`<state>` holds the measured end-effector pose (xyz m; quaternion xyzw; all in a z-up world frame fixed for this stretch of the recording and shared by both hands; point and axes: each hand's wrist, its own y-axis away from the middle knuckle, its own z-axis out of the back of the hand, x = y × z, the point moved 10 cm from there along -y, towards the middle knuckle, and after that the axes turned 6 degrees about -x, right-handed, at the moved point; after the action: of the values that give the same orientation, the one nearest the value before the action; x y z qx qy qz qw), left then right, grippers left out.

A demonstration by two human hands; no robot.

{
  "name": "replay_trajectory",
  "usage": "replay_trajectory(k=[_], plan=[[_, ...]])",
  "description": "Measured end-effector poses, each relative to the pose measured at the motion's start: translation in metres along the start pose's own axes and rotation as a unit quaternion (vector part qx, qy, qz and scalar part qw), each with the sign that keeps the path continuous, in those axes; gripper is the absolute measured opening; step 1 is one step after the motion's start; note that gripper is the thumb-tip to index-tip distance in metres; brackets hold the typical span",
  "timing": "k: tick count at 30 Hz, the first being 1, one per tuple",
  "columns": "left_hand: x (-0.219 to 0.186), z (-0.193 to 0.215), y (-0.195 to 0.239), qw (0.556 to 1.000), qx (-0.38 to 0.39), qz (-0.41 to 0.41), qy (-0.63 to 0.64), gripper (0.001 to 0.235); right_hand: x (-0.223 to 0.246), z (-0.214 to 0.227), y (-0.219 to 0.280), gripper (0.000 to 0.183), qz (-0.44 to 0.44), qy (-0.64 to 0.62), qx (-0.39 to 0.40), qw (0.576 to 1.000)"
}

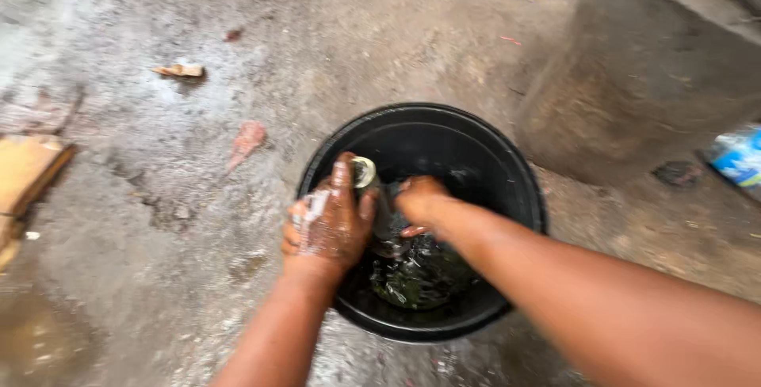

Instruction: The person scrubs a cylindrical metal part with a brush and a cloth in a black bucket filled with dark liquid. The person repeatedly dips the part into the liquid and scrubs it with both hands.

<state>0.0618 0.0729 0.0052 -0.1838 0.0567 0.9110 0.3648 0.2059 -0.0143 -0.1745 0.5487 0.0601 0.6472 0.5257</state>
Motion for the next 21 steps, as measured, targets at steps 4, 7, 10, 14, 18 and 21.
replay_trajectory(k=[4, 7, 10, 14, 18, 21], plan=[[0.000, -0.012, -0.006, 1.000, -0.014, -0.008, 0.018, 0.060, -0.002, 0.014, -0.021, 0.037, 0.008, -0.126, -0.009, 0.992], [0.008, -0.015, -0.004, 0.999, -0.027, -0.021, 0.022, 0.061, -0.008, -0.007, -0.025, 0.033, -0.027, -0.072, 0.032, 0.996], [-0.002, -0.008, -0.002, 0.995, -0.074, -0.062, 0.017, 0.064, -0.018, -0.008, -0.020, 0.036, -0.031, 0.129, 0.049, 0.990], [0.000, -0.006, -0.008, 0.999, -0.018, -0.005, 0.035, 0.075, 0.004, 0.005, -0.018, 0.039, 0.076, 0.518, 0.045, 0.851], [-0.004, -0.005, -0.003, 0.999, -0.032, -0.028, -0.008, 0.080, 0.012, 0.002, -0.014, 0.062, 0.194, 0.572, -0.039, 0.796], [0.000, -0.009, -0.009, 1.000, -0.003, -0.008, -0.021, 0.076, -0.029, -0.026, -0.017, 0.049, 0.156, 0.666, 0.129, 0.718]])
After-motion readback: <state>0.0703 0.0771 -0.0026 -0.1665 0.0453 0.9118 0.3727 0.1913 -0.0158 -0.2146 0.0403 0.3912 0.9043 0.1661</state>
